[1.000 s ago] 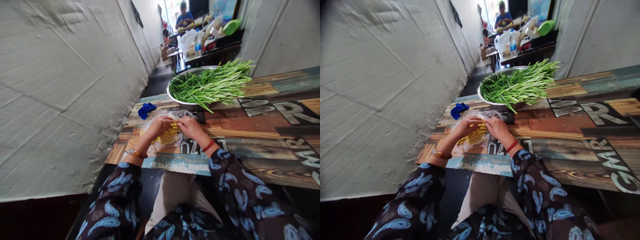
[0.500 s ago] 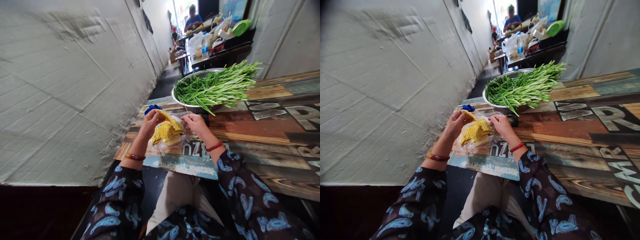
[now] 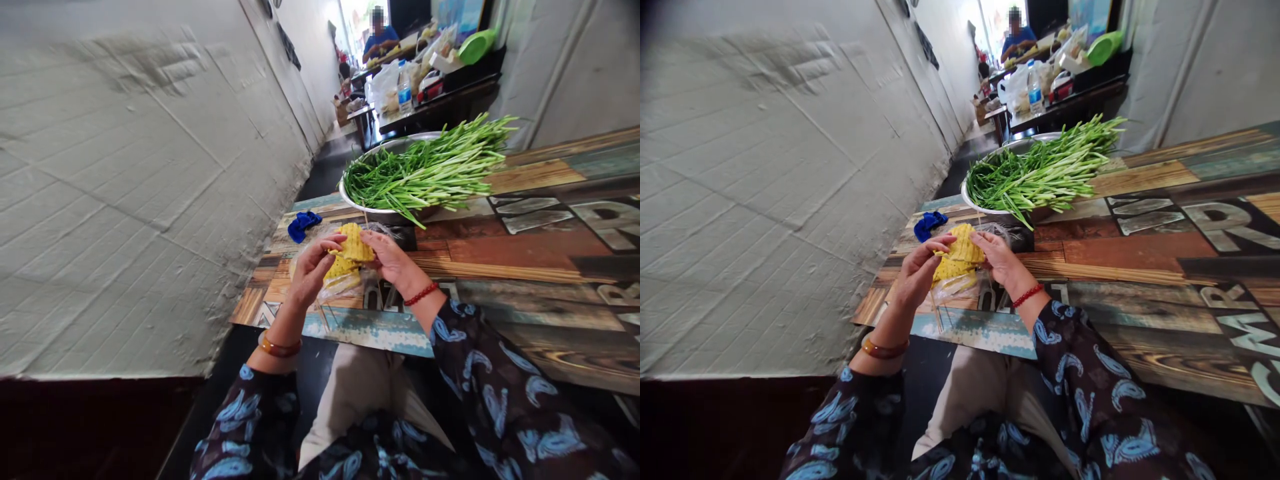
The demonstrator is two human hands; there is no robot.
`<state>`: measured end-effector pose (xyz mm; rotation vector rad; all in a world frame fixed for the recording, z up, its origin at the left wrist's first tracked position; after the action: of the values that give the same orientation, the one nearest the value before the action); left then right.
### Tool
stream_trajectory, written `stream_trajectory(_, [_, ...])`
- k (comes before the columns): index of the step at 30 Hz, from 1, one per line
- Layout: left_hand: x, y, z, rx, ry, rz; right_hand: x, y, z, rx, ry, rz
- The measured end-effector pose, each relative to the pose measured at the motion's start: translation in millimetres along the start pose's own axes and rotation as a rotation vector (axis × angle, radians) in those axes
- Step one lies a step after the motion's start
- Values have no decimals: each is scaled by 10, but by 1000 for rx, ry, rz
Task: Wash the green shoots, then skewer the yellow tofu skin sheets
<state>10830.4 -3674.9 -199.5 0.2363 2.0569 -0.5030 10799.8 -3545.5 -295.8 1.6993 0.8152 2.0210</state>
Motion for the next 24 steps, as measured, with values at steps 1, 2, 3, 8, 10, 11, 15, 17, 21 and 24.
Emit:
stream_trajectory(1, [4, 2, 26, 11, -2, -19, 2, -20, -2, -5, -5, -28])
stream_trajectory(2, [6, 1, 50, 21, -3, -37, -5, -33, -2, -7, 0, -56])
stream_trajectory(3, [5, 1, 70, 28, -2, -52, -19, -35, -1, -3, 13, -74])
stream_trajectory(8, [-9, 17, 125, 52, 34, -64, -112, 72, 31, 81, 87, -55])
stream_trajectory(10, [38, 12, 142, 37, 9, 0, -107, 109, 49, 106, 81, -56])
stream_trajectory(11, [78, -5, 151, 14, -18, 58, -94, 118, 58, 111, 70, -60])
stream_trajectory(15, [297, -182, 197, -187, -165, 338, -27, 101, 87, 69, 26, -54])
stream_trajectory(17, [408, -277, 210, -276, -223, 420, -13, 97, 104, 40, 23, -23])
stream_trajectory(21, [635, -246, 173, -264, -368, 541, -13, 139, 153, 20, 28, 23])
stream_trajectory(24, [722, 14, 106, -66, -476, 655, -13, 186, 190, 46, 19, -2])
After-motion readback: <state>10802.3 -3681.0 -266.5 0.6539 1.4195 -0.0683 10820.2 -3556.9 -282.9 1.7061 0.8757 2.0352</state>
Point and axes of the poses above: each hand's wrist, its own z-axis away from the middle knuckle, its own y-axis out of the palm, x = y × z, the point moved 8 cm from there along -z, towards the middle knuckle, and after that the axes turned 2 degrees about y, right-handed, at the moved point
